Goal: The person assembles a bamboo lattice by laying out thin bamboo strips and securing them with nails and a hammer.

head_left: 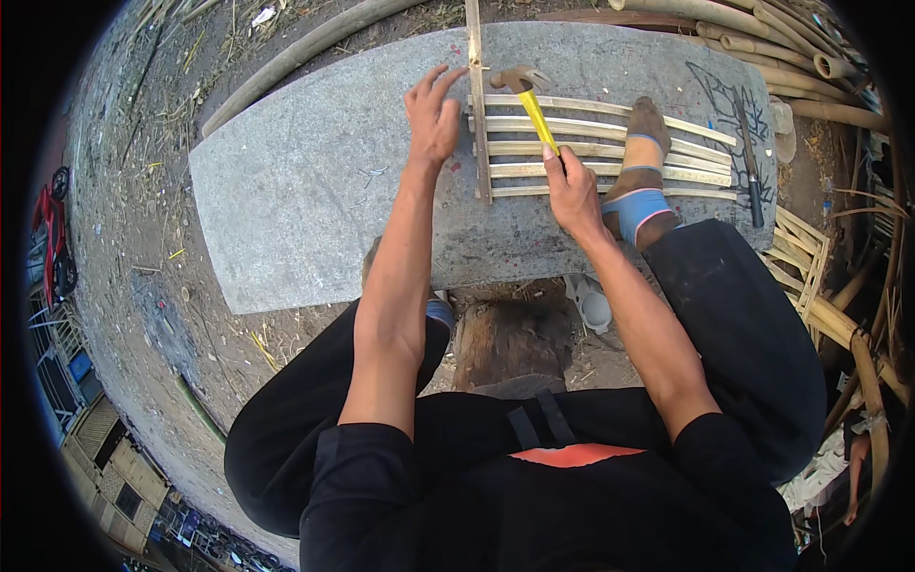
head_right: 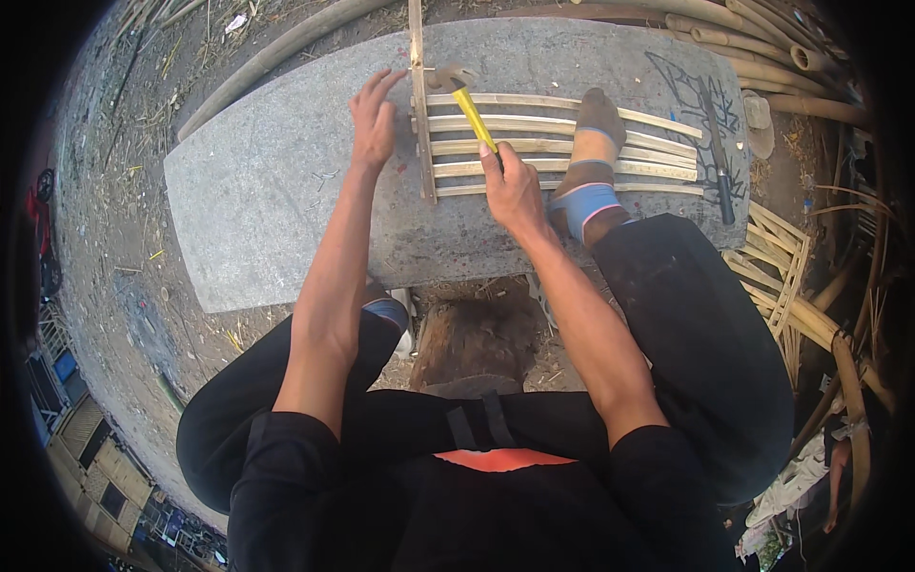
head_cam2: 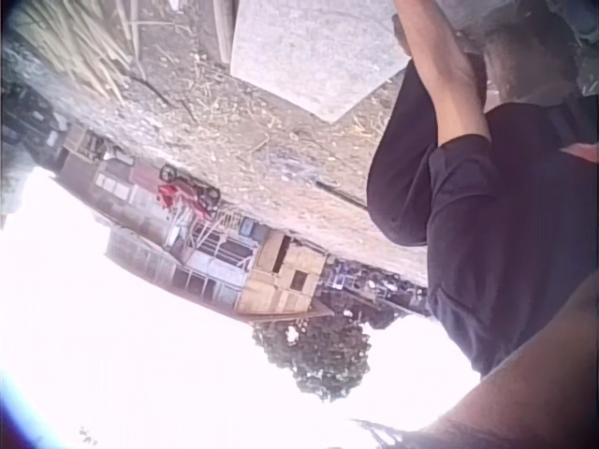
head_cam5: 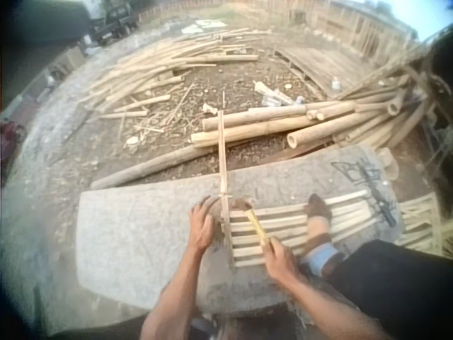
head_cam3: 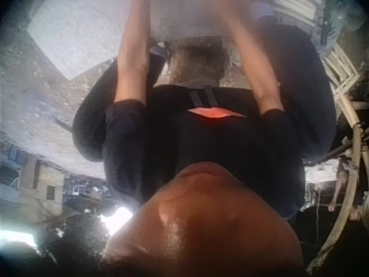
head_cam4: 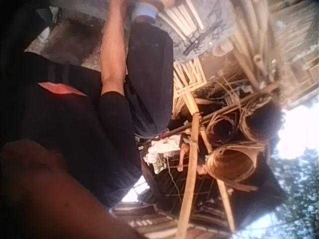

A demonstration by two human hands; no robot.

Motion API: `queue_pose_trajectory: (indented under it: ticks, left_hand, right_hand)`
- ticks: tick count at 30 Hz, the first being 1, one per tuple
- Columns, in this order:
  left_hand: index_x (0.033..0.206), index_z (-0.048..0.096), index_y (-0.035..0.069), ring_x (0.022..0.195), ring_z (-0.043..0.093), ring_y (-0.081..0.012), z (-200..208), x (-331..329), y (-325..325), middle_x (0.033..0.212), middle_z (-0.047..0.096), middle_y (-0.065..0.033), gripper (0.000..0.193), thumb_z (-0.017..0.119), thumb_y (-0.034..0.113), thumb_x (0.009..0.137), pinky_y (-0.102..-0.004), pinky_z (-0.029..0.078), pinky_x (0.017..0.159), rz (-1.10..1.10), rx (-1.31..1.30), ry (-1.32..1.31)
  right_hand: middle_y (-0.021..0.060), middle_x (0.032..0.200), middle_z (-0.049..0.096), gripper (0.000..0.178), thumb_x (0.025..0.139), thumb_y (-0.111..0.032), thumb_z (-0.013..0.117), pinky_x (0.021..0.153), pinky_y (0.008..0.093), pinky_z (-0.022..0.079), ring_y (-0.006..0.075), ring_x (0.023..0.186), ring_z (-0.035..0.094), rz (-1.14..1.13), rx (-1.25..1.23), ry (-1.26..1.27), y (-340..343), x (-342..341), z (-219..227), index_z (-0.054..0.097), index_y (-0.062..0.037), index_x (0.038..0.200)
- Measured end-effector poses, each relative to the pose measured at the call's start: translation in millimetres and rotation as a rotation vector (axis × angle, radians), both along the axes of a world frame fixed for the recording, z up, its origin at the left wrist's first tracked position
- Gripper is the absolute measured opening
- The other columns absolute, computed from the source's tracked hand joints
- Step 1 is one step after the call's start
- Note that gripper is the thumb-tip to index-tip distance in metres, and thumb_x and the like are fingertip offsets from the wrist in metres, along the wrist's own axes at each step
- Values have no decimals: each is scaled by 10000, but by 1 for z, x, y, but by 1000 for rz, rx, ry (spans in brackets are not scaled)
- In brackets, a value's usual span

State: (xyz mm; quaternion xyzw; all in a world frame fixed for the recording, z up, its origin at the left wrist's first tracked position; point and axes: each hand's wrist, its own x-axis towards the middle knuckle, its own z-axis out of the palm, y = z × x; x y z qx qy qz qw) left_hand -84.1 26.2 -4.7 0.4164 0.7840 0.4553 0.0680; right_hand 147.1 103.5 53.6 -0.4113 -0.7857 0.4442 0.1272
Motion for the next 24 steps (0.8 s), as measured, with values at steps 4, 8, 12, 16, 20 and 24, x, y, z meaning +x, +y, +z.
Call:
queue_pose_trajectory:
  ticks: [4, 8, 12, 16, 20, 24]
  left_hand:
    - [1325, 611, 302, 1277, 473, -353, 4, -35, 44, 1414, 537, -88, 409, 575, 320, 917, -522, 309, 1114, 5, -46, -37]
    - [1344, 594, 349, 1328, 462, -339, 7, -23, 79, 1415, 545, -61, 405, 570, 473, 959, -520, 339, 1092, 22, -192, 272]
    - [1414, 508, 412, 1422, 330, -353, -13, -27, 73, 1506, 463, -57, 445, 469, 533, 988, -590, 179, 1140, -1, -310, 192]
    - [1415, 487, 431, 1428, 315, -346, -20, -42, 68, 1507, 458, -34, 448, 414, 572, 997, -618, 130, 1135, -129, -248, 198]
    - [1425, 510, 357, 1434, 312, -354, -20, -47, 68, 1536, 427, -71, 479, 414, 564, 1004, -548, 164, 1153, -188, -317, 219]
    - [1606, 94, 206, 1508, 82, -443, -2, -68, 72, 1660, 97, -153, 1049, 615, 684, 831, -649, 82, 1168, -308, -413, -170]
  right_hand:
    - [184, 596, 482, 449, 1047, -396, 480, 539, 443, 383, 328, 530, 481, -63, -11, 5, 3, 0, -1, 505, 13, 864]
    - [189, 583, 467, 446, 1046, -396, 482, 530, 446, 373, 329, 517, 476, -12, 18, -21, 6, 6, 1, 505, 11, 864]
    - [243, 602, 558, 380, 1032, -375, 506, 526, 535, 405, 483, 609, 579, 81, 61, -70, 4, 5, 0, 522, -21, 895]
    - [233, 600, 576, 359, 1030, -383, 503, 528, 557, 420, 492, 621, 589, 168, 133, -97, 2, 5, 1, 516, -40, 924]
    - [233, 609, 587, 370, 1039, -398, 470, 536, 560, 427, 497, 635, 597, 155, 129, -171, -4, 1, 4, 514, -47, 931]
    - [225, 585, 560, 359, 1039, -373, 484, 518, 540, 416, 482, 590, 581, 127, 157, -131, 2, -8, 20, 511, -37, 916]
